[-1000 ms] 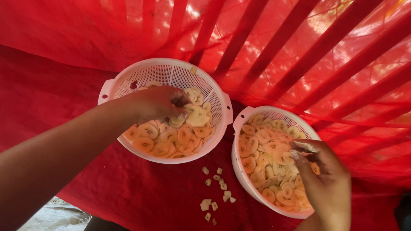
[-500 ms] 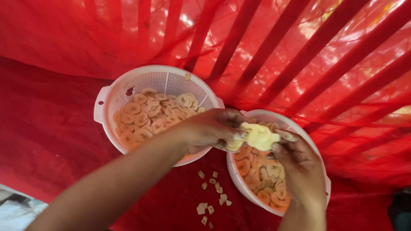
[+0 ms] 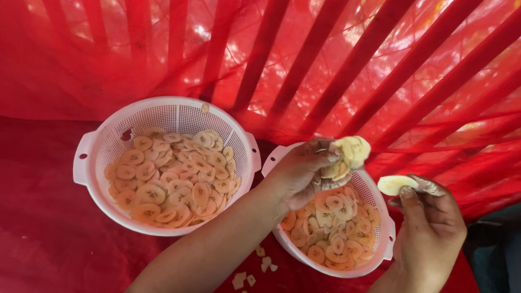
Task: The person separates individual banana slices from a larger pile in a colander, moving them by hand into a second colander.
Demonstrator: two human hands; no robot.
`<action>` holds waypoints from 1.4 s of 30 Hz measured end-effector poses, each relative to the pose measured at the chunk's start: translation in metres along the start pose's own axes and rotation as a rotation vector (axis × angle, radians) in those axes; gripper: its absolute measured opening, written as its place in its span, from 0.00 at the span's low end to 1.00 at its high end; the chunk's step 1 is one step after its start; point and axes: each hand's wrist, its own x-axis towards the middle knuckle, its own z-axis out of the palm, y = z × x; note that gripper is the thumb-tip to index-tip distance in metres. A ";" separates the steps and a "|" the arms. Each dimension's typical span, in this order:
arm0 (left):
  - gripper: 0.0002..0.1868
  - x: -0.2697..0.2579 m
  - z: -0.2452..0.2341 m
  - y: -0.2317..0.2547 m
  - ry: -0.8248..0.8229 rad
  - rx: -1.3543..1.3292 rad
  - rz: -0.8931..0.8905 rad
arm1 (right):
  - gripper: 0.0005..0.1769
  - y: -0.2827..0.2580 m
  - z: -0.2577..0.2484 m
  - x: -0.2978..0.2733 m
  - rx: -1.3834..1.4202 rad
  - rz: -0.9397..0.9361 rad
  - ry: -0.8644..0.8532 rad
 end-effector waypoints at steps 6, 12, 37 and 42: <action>0.18 -0.001 -0.001 -0.016 -0.001 -0.019 0.006 | 0.10 0.011 0.031 -0.011 -0.107 -0.270 -0.027; 0.15 -0.009 -0.010 -0.009 -0.068 -0.070 0.129 | 0.11 0.011 0.045 -0.015 -0.486 -0.420 -0.210; 0.21 -0.026 -0.003 -0.010 0.089 0.329 0.337 | 0.11 0.030 0.023 0.000 0.028 -0.015 -0.071; 0.22 -0.024 -0.005 -0.003 0.116 0.316 0.308 | 0.12 0.027 0.012 0.006 0.025 0.033 -0.028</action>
